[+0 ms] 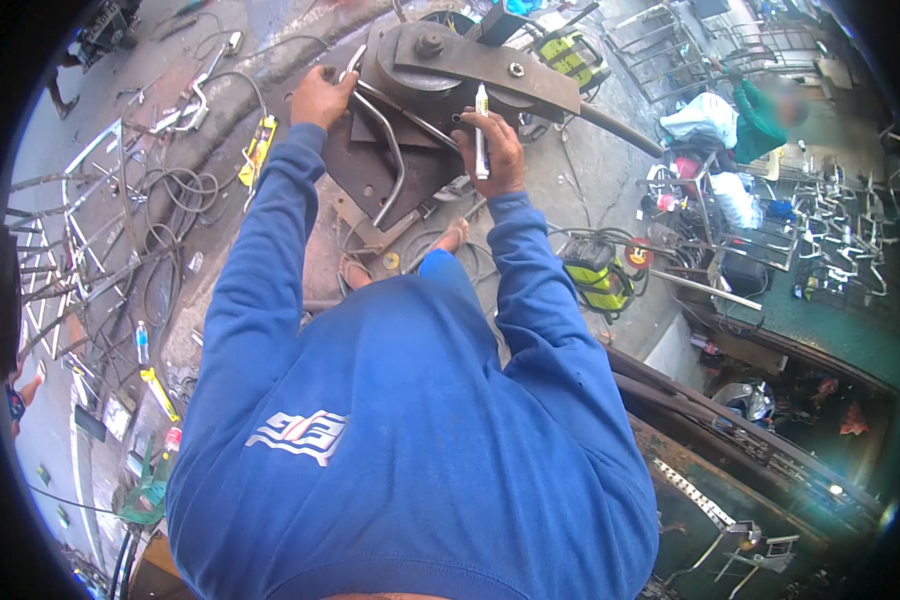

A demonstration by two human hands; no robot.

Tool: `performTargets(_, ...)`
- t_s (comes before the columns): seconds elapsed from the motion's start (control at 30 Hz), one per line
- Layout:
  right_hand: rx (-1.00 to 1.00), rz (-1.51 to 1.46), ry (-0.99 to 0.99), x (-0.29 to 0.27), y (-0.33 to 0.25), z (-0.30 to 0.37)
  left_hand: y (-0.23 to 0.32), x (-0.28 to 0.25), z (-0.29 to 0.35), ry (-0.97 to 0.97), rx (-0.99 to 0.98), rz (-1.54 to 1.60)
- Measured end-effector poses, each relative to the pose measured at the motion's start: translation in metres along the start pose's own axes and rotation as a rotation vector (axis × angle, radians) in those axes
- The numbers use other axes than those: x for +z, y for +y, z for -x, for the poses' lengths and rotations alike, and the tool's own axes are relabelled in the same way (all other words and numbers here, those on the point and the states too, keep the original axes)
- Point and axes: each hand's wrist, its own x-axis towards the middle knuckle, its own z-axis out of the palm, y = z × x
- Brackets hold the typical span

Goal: The person uses a manual metal bending machine to bend a metal rod into a curved shape. They repeatedly position the rod, apply force with the lever, and check the bend angle, making small adjustments until the desired curvature is achieved.

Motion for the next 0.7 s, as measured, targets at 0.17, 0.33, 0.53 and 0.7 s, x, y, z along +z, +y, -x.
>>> performTargets(0.17,0.039,-0.031,0.071,0.019,0.002,-0.001,0.004,-0.01,0.005,-0.098,-0.157,0.194)
performTargets(0.33,0.039,-0.23,0.27,-0.009,-0.023,0.005,0.031,-0.04,0.076,0.19,0.148,0.248)
performTargets(0.53,0.086,-0.663,0.19,-0.048,-0.065,0.057,0.095,-0.014,0.229,-0.617,-0.324,1.264)
performTargets(0.7,0.121,-0.598,0.038,-0.1,-0.048,0.072,0.115,0.013,0.251,-0.461,-0.503,1.401)
